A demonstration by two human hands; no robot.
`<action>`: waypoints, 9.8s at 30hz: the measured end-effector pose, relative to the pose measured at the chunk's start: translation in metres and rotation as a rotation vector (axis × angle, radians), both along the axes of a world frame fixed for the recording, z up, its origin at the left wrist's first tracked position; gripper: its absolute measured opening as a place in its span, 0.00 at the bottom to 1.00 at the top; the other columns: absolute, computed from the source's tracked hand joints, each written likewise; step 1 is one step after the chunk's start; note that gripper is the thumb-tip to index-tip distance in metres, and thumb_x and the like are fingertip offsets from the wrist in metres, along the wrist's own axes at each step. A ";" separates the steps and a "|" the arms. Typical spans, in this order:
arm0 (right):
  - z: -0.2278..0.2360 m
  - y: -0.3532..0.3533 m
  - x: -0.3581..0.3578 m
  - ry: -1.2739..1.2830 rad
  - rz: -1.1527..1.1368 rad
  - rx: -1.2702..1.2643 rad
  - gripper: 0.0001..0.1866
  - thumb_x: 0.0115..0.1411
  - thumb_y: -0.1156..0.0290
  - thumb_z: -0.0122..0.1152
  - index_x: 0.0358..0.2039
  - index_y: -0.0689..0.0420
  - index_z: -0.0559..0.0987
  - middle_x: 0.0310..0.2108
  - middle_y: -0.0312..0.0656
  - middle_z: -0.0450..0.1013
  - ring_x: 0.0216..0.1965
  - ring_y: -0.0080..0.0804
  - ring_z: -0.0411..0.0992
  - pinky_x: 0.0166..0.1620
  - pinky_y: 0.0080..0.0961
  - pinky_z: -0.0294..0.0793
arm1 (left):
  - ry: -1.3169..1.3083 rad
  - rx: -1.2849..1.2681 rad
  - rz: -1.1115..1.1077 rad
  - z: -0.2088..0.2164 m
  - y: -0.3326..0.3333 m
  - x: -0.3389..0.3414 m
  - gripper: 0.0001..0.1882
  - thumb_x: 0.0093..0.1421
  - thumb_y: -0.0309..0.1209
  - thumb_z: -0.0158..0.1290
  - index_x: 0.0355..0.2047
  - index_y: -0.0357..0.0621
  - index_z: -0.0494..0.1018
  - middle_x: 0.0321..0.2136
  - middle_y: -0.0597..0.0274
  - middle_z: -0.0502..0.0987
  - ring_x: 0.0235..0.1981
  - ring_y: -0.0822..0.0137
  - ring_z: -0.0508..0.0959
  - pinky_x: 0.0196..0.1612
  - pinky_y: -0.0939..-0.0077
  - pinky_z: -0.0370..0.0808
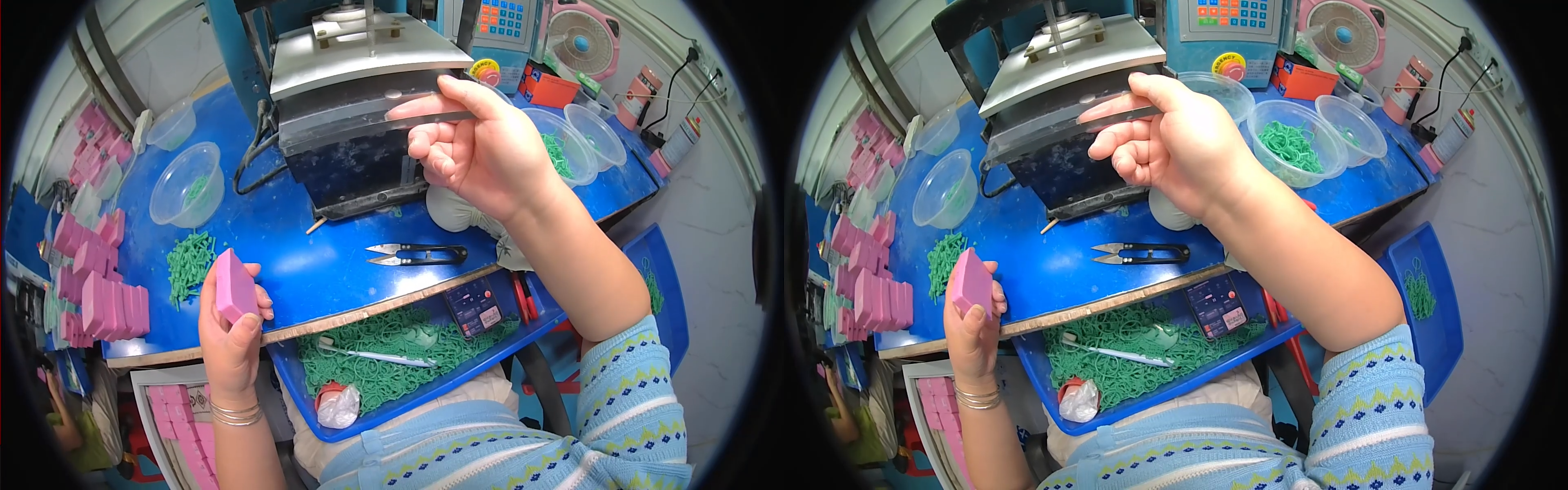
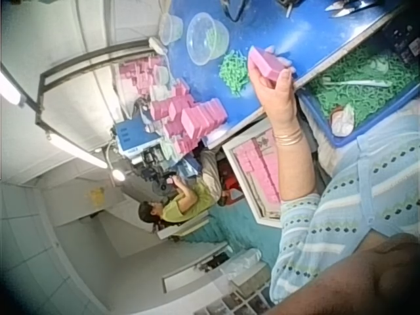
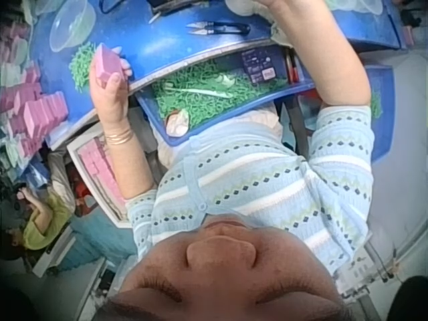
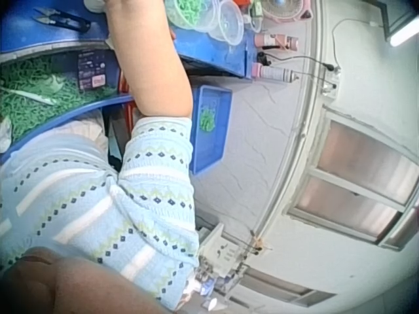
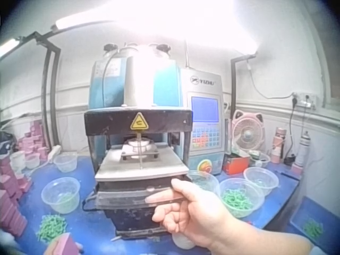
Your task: Assembling small green wax pieces into holes within larger pink wax blocks.
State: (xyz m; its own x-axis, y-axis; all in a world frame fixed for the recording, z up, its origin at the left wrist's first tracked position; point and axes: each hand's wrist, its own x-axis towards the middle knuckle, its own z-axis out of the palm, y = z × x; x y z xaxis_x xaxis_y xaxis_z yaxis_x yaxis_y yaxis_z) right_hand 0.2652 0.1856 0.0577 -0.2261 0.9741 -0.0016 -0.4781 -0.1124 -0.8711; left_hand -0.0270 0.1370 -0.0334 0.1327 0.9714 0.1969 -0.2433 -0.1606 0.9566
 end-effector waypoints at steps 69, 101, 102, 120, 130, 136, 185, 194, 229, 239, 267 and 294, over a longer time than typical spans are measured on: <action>0.004 -0.132 0.020 0.622 0.552 -0.354 0.33 0.57 0.82 0.36 0.60 0.69 0.36 0.45 0.81 0.58 0.34 0.63 0.72 0.29 0.31 0.77 | 1.320 0.458 0.371 0.018 -0.022 0.027 0.28 0.40 0.38 0.63 0.40 0.39 0.66 0.41 0.49 0.63 0.41 0.51 0.65 0.43 0.59 0.64; 0.017 -0.027 0.014 0.314 0.312 -0.007 0.25 0.60 0.69 0.44 0.55 0.70 0.56 0.43 0.63 0.68 0.34 0.43 0.75 0.33 0.24 0.77 | 1.297 0.424 0.435 0.008 -0.017 0.033 0.28 0.38 0.36 0.63 0.38 0.41 0.63 0.39 0.48 0.62 0.41 0.49 0.64 0.45 0.58 0.63; 0.017 -0.028 0.013 0.246 0.189 -0.037 0.24 0.61 0.70 0.44 0.55 0.70 0.57 0.43 0.63 0.68 0.36 0.44 0.75 0.36 0.25 0.78 | 1.294 0.424 0.431 0.008 -0.017 0.033 0.29 0.38 0.36 0.63 0.39 0.41 0.63 0.39 0.47 0.62 0.41 0.49 0.64 0.45 0.58 0.62; 0.005 -0.057 0.015 0.159 0.205 0.088 0.19 0.61 0.69 0.42 0.47 0.73 0.66 0.37 0.60 0.71 0.35 0.43 0.75 0.37 0.28 0.77 | 1.358 0.483 0.451 0.002 -0.016 0.036 0.30 0.39 0.36 0.62 0.40 0.39 0.62 0.40 0.47 0.62 0.42 0.49 0.64 0.45 0.58 0.62; 0.002 -0.035 -0.013 0.096 -0.088 0.072 0.21 0.62 0.65 0.47 0.44 0.74 0.65 0.37 0.56 0.70 0.38 0.40 0.74 0.41 0.25 0.77 | 1.365 0.482 0.463 0.002 -0.018 0.039 0.28 0.39 0.31 0.61 0.39 0.39 0.61 0.39 0.48 0.62 0.42 0.49 0.64 0.46 0.59 0.61; 0.000 -0.020 -0.015 -0.045 -0.059 0.008 0.25 0.62 0.54 0.46 0.31 0.70 0.72 0.23 0.51 0.73 0.20 0.32 0.74 0.26 0.23 0.74 | 1.363 0.465 0.443 0.002 -0.017 0.039 0.30 0.38 0.35 0.63 0.40 0.39 0.62 0.40 0.48 0.61 0.42 0.48 0.64 0.46 0.57 0.61; -0.019 0.006 0.008 0.011 -0.027 0.103 0.20 0.66 0.60 0.37 0.20 0.53 0.68 0.06 0.26 0.52 0.04 0.12 0.48 0.09 0.11 0.46 | 1.094 0.262 1.290 -0.015 -0.100 -0.154 0.36 0.42 0.24 0.63 0.48 0.39 0.54 0.46 0.53 0.59 0.46 0.61 0.63 0.49 0.70 0.60; -0.035 0.009 0.026 -0.049 -0.152 0.215 0.19 0.67 0.63 0.34 0.21 0.58 0.65 0.08 0.30 0.51 0.05 0.13 0.47 0.10 0.10 0.47 | 1.279 -0.253 1.039 -0.120 -0.127 -0.213 0.28 0.40 0.32 0.65 0.38 0.36 0.63 0.39 0.47 0.65 0.42 0.50 0.65 0.48 0.62 0.63; -0.095 -0.114 -0.146 -0.052 0.528 0.003 0.25 0.46 0.67 0.70 0.30 0.56 0.59 0.38 0.42 0.66 0.39 0.21 0.66 0.43 0.21 0.67 | 0.502 0.086 0.098 0.018 -0.102 -0.001 0.27 0.47 0.20 0.58 0.47 0.40 0.61 0.32 0.60 0.71 0.25 0.77 0.72 0.27 0.82 0.71; -0.097 -0.111 -0.121 0.049 0.338 -0.089 0.23 0.67 0.57 0.31 0.48 0.62 0.67 0.41 0.41 0.69 0.43 0.23 0.67 0.48 0.21 0.66 | 0.818 0.307 0.163 0.009 -0.091 0.012 0.43 0.37 0.44 0.68 0.50 0.37 0.62 0.44 0.55 0.62 0.44 0.65 0.65 0.46 0.71 0.65; -0.067 -0.060 -0.114 -0.594 0.340 1.012 0.20 0.39 0.68 0.70 0.36 0.53 0.78 0.50 0.46 0.61 0.52 0.46 0.59 0.53 0.38 0.58 | -0.321 -0.432 0.110 0.010 -0.070 0.026 0.15 0.54 0.36 0.31 0.39 0.43 0.57 0.29 0.49 0.69 0.28 0.59 0.74 0.29 0.69 0.75; -0.089 -0.070 -0.124 -0.541 0.225 1.038 0.20 0.37 0.70 0.68 0.36 0.50 0.80 0.50 0.46 0.65 0.51 0.45 0.62 0.52 0.40 0.60 | -0.626 -0.632 0.071 0.012 -0.075 0.026 0.16 0.59 0.34 0.30 0.43 0.41 0.62 0.34 0.56 0.69 0.28 0.67 0.73 0.28 0.79 0.72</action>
State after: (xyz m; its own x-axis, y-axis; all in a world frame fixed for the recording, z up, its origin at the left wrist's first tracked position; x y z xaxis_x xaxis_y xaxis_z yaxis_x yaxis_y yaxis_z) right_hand 0.1410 0.1154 -0.0312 -0.6042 0.5050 0.6163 -0.0808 0.7307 -0.6779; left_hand -0.0007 0.0615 -0.0212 0.1157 0.9249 -0.3621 -0.7602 0.3171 0.5671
